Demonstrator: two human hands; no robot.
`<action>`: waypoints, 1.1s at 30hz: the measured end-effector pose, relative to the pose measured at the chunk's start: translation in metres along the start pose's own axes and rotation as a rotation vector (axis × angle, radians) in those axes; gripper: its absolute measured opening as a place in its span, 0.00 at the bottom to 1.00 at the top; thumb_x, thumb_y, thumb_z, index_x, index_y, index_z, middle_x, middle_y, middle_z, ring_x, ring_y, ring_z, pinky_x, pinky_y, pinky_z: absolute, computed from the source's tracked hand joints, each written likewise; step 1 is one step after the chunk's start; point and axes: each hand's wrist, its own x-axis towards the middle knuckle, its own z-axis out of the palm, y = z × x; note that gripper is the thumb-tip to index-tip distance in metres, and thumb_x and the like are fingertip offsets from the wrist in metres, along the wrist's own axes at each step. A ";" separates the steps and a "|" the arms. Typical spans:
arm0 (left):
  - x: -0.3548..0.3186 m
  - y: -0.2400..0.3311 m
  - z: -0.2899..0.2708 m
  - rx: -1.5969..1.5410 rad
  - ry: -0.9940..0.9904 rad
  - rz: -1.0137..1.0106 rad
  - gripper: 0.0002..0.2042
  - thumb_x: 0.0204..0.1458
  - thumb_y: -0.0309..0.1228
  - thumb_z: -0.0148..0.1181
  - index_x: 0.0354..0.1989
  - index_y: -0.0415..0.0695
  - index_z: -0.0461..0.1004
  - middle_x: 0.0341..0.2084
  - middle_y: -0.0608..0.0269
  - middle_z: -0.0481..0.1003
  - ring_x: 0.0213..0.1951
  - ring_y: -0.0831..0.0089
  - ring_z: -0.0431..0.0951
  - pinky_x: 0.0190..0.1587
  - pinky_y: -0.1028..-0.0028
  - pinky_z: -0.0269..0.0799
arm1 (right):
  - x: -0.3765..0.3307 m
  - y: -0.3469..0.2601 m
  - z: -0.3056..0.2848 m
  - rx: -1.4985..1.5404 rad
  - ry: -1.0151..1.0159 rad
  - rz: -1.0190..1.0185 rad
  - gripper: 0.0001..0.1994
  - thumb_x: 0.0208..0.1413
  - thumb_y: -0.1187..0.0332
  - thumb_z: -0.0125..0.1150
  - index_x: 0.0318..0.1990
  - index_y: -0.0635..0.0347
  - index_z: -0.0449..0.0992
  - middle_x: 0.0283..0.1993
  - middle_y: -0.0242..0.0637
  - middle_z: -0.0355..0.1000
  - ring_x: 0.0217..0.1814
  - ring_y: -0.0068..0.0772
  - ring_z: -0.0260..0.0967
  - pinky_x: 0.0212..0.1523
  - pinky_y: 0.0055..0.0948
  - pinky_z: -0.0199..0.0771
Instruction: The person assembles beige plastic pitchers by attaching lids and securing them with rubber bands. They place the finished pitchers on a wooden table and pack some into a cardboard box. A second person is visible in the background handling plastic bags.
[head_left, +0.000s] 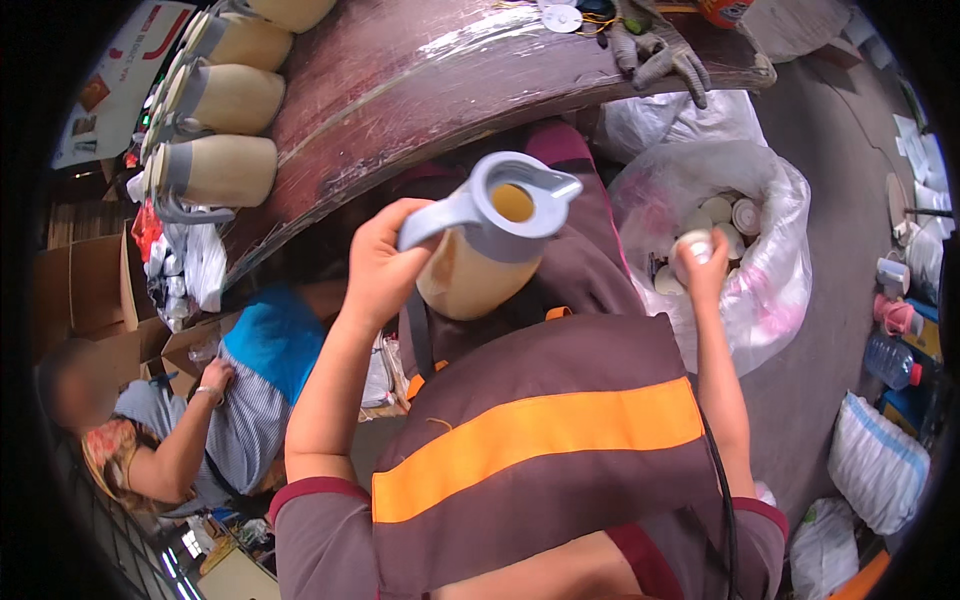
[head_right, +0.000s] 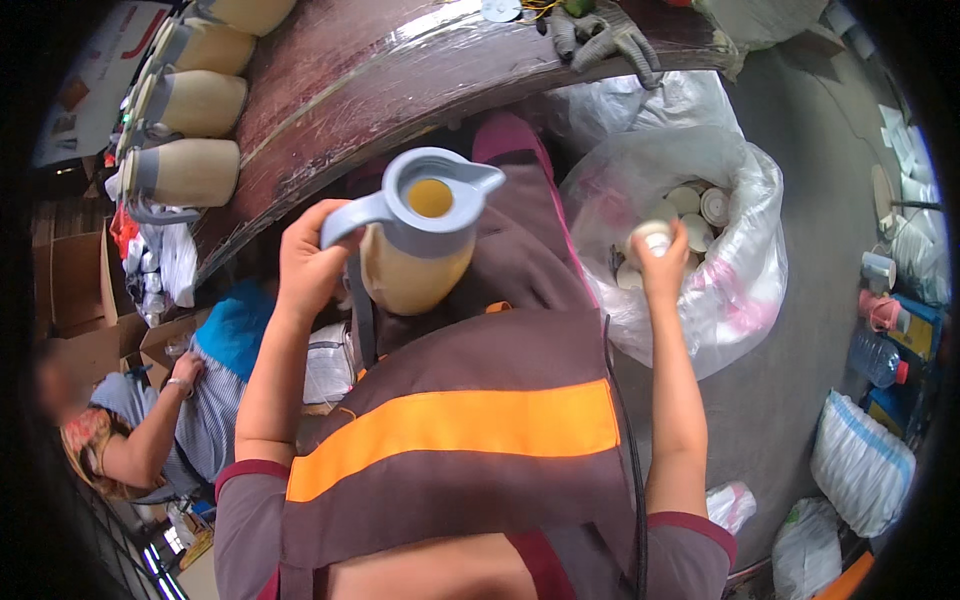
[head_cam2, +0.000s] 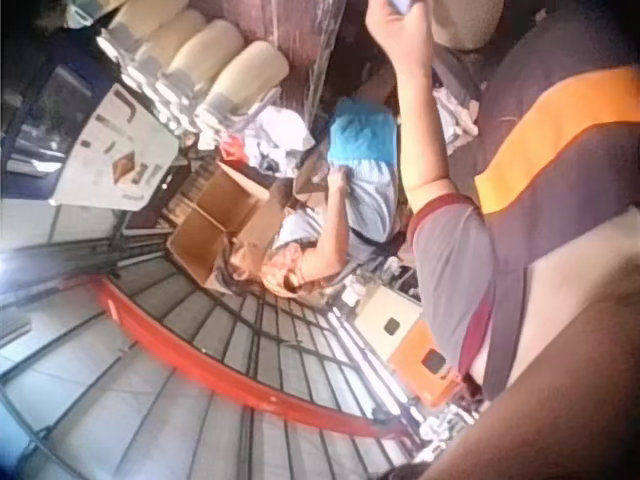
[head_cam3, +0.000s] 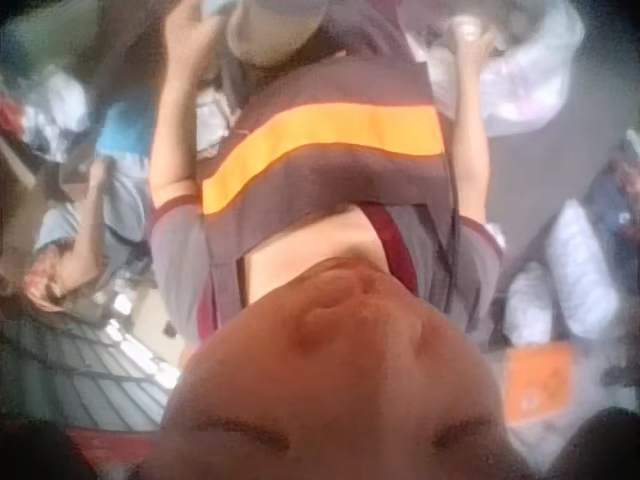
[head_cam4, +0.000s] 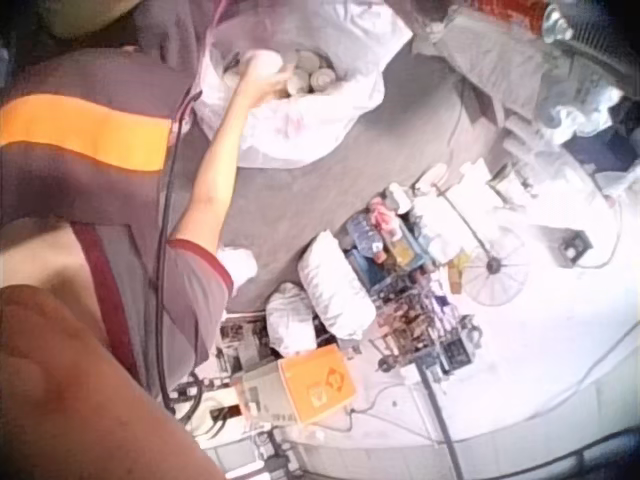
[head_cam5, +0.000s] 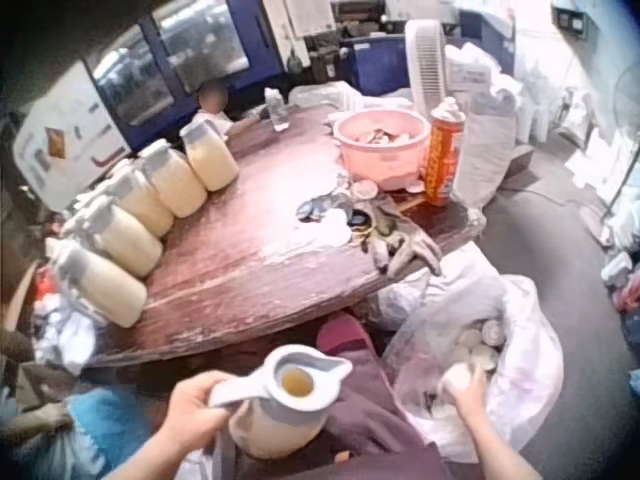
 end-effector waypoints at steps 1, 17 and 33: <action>-0.007 -0.001 0.001 0.033 -0.030 -0.013 0.10 0.46 0.19 0.57 0.39 0.38 0.75 0.29 0.72 0.74 0.33 0.84 0.70 0.38 0.82 0.65 | 0.011 -0.050 -0.009 0.318 -0.028 -0.110 0.41 0.43 0.57 0.69 0.63 0.63 0.55 0.57 0.48 0.62 0.57 0.42 0.63 0.57 0.37 0.64; -0.043 -0.017 -0.011 0.308 -0.051 0.135 0.14 0.39 0.25 0.57 0.39 0.44 0.75 0.32 0.56 0.77 0.36 0.58 0.78 0.39 0.70 0.72 | -0.065 -0.308 0.016 0.233 -0.613 -0.897 0.35 0.43 0.61 0.68 0.59 0.60 0.62 0.56 0.49 0.64 0.56 0.53 0.64 0.57 0.43 0.62; -0.023 -0.013 0.032 0.310 0.034 0.075 0.12 0.45 0.32 0.58 0.39 0.43 0.73 0.26 0.49 0.76 0.32 0.51 0.77 0.35 0.59 0.73 | -0.017 -0.296 0.055 0.354 -0.801 -0.349 0.29 0.53 0.61 0.57 0.61 0.60 0.62 0.56 0.46 0.65 0.56 0.44 0.63 0.59 0.38 0.61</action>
